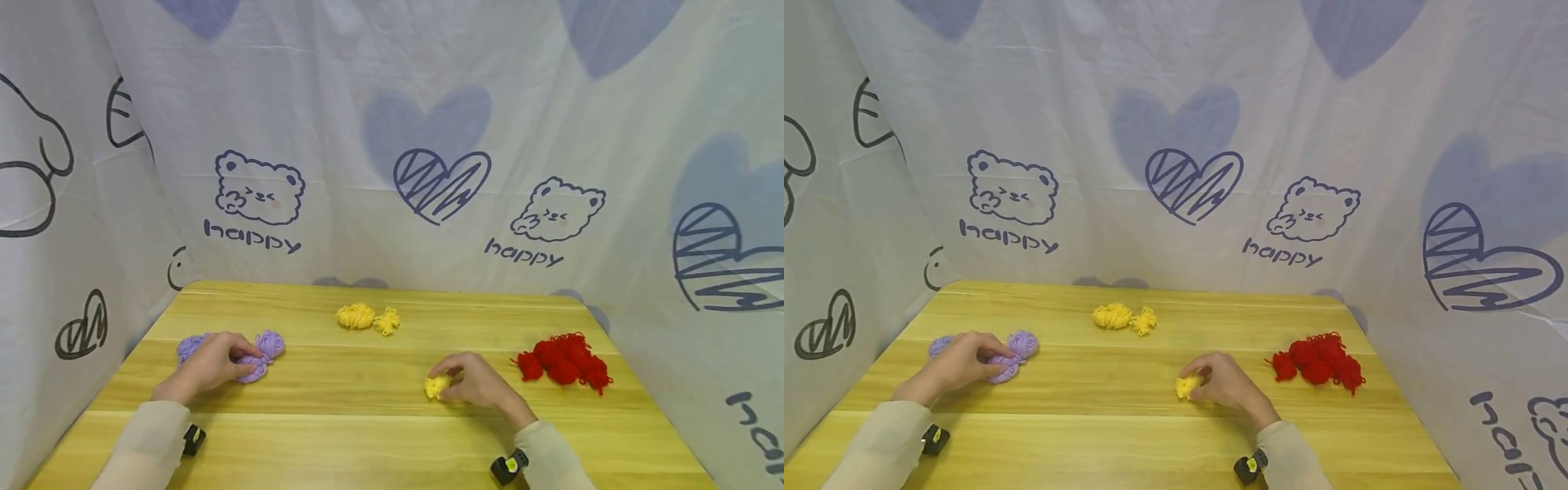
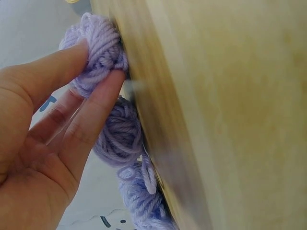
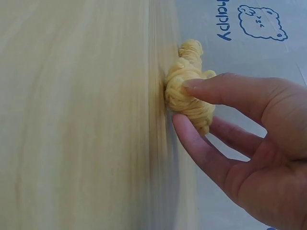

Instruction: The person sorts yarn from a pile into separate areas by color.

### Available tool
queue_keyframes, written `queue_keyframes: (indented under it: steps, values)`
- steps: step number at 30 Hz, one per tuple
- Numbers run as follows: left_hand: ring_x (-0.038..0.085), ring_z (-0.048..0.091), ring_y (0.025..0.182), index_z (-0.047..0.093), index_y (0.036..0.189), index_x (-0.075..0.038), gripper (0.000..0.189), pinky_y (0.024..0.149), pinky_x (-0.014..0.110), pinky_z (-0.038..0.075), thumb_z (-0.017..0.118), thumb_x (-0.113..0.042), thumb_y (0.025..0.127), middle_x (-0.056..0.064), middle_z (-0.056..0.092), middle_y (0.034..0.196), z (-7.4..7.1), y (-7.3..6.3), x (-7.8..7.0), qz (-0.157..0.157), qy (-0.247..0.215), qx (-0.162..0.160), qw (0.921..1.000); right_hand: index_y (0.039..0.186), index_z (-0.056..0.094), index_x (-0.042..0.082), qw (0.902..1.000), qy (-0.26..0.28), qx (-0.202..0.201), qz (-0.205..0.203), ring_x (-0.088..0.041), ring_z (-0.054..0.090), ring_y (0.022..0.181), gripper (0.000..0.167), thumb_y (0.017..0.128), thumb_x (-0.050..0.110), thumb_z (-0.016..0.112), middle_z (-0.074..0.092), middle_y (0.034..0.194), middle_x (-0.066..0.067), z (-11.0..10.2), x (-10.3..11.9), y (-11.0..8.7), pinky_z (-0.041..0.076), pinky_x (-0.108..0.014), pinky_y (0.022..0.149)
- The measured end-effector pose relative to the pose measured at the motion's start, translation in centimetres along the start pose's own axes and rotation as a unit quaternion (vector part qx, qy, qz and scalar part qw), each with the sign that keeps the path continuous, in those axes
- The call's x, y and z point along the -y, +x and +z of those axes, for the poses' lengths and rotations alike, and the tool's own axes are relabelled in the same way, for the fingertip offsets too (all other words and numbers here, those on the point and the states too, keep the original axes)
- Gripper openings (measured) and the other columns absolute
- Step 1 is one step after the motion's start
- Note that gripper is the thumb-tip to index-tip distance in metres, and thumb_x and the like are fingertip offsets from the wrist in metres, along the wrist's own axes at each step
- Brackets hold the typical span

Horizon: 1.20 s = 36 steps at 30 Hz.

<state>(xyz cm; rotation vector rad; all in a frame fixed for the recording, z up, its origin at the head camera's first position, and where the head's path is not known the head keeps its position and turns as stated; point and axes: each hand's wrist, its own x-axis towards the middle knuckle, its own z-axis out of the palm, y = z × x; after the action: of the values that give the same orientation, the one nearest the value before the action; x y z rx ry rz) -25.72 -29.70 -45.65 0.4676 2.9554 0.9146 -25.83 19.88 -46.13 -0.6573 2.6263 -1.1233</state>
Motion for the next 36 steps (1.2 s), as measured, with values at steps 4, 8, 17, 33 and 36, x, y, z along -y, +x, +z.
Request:
queue_keyframes:
  steps: [4,8,17,33,36]
  values:
    - [0.015,0.058,0.084,0.083,0.100,-0.013,0.017,0.071,0.023,0.049,0.084,-0.009,0.084,0.003,0.076,0.100,0.0,0.0,0.0,-0.002,0.000,-0.001,1.0000,0.106,0.080,0.015,1.0000,-0.002,-0.003,0.002,-0.020,0.067,0.098,0.030,0.080,0.002,0.085,0.077,0.114,-0.007,0.0,-0.1,0.0,0.058,-0.026,0.080]
    - [0.015,0.057,0.084,0.083,0.100,-0.013,0.017,0.071,0.023,0.049,0.084,-0.009,0.084,0.003,0.076,0.100,0.0,0.0,0.0,-0.003,0.000,-0.001,1.0000,0.105,0.080,0.016,1.0000,-0.006,-0.004,0.002,-0.019,0.067,0.099,0.030,0.079,0.004,0.086,0.076,0.114,-0.006,0.0,-0.2,0.0,0.058,-0.027,0.080]
    - [0.015,0.057,0.084,0.083,0.100,-0.013,0.017,0.071,0.023,0.049,0.084,-0.009,0.084,0.002,0.076,0.099,-0.1,0.0,-0.2,-0.003,0.001,0.000,1.0000,0.107,0.081,0.018,0.9997,-0.023,-0.010,0.001,-0.020,0.067,0.101,0.030,0.080,0.006,0.086,0.077,0.113,-0.004,-0.3,-0.1,0.2,0.059,-0.033,0.085]
    - [0.015,0.056,0.083,0.083,0.100,-0.013,0.017,0.070,0.022,0.049,0.084,-0.010,0.084,0.003,0.076,0.099,0.0,0.0,0.1,0.000,-0.002,-0.002,1.0000,0.108,0.081,0.016,0.9990,-0.033,-0.030,0.003,-0.021,0.067,0.100,0.030,0.081,0.005,0.084,0.077,0.115,-0.006,-0.9,0.2,0.7,0.058,-0.033,0.084]
    - [0.015,0.058,0.085,0.083,0.100,-0.013,0.017,0.071,0.023,0.050,0.084,-0.009,0.084,0.003,0.076,0.100,0.0,0.0,0.1,-0.001,0.000,-0.001,1.0000,0.108,0.081,0.018,0.9988,-0.033,-0.036,0.010,-0.022,0.067,0.101,0.030,0.081,0.005,0.084,0.077,0.115,-0.005,-1.0,0.3,1.0,0.059,-0.036,0.086]
